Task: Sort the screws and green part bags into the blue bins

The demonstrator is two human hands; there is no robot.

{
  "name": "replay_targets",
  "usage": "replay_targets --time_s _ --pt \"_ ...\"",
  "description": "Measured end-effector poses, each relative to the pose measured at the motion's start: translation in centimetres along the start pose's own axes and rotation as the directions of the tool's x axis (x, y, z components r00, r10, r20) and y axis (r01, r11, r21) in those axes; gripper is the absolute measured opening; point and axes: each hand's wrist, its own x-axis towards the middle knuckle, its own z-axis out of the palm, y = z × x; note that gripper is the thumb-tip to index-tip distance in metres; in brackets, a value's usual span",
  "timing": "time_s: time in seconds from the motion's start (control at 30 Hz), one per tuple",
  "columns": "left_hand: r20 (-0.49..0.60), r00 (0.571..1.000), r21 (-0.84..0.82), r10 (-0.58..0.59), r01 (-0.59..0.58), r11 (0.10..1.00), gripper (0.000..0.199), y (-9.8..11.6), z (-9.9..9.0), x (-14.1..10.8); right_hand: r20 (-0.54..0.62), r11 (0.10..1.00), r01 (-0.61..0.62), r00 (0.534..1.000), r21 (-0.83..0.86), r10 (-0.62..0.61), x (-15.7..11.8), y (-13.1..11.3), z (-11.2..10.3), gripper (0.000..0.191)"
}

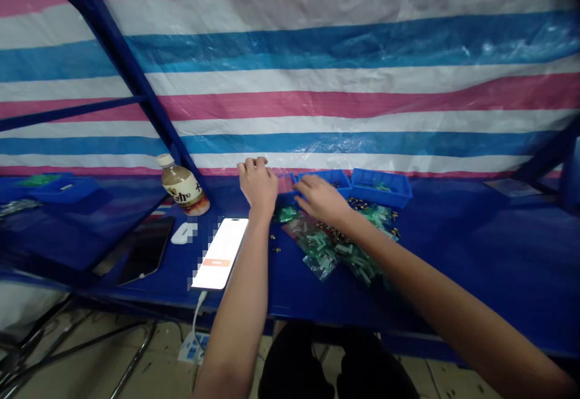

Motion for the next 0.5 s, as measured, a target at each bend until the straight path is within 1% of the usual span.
replay_targets --time_s 0.03,0.07,0.1,0.17,0.2,0.27,0.37,0.43,0.5 --pt "-0.003 1.000 0.001 -0.005 0.005 1.000 0.027 -0.1 -0.1 0.0 0.050 0.991 0.097 0.994 0.097 -0.102 -0.2 -1.4 0.5 0.022" --pt "-0.003 1.000 0.000 -0.009 0.009 1.000 0.027 -0.2 -0.1 0.1 0.103 0.960 0.194 0.971 0.203 -0.218 -0.3 -2.8 1.0 0.021" --pt "0.001 1.000 -0.001 -0.014 0.014 1.000 0.027 -0.2 -0.2 0.1 0.137 0.923 0.257 0.942 0.286 -0.305 -0.5 -4.0 1.5 0.021" --pt "0.011 1.000 -0.001 -0.024 0.024 1.000 0.027 -0.3 -0.2 0.1 0.182 0.863 0.322 0.891 0.390 -0.415 -0.7 -5.9 2.5 0.022" --pt "0.014 1.000 0.001 -0.028 0.028 1.000 0.027 -0.3 -0.2 0.1 0.197 0.850 0.333 0.877 0.409 -0.438 -0.9 -6.4 2.9 0.021" --pt "0.007 0.999 0.007 -0.031 0.031 0.999 0.026 -0.3 -0.1 0.0 0.217 0.848 0.336 0.867 0.411 -0.449 -1.1 -6.8 3.5 0.014" --pt "-0.018 1.000 0.010 -0.025 0.026 1.000 0.026 -0.2 -0.1 0.1 0.238 0.869 0.318 0.874 0.378 -0.423 -1.1 -6.3 3.6 0.008" --pt "-0.031 0.999 0.007 -0.035 0.035 0.999 0.027 -0.3 -0.2 0.1 0.232 0.903 0.269 0.905 0.336 -0.356 -0.8 -5.8 3.1 0.009" --pt "-0.041 0.998 0.003 -0.055 0.055 0.998 0.028 -0.4 -0.3 0.2 0.202 0.938 0.192 0.945 0.289 -0.256 -0.3 -5.4 2.5 0.012"
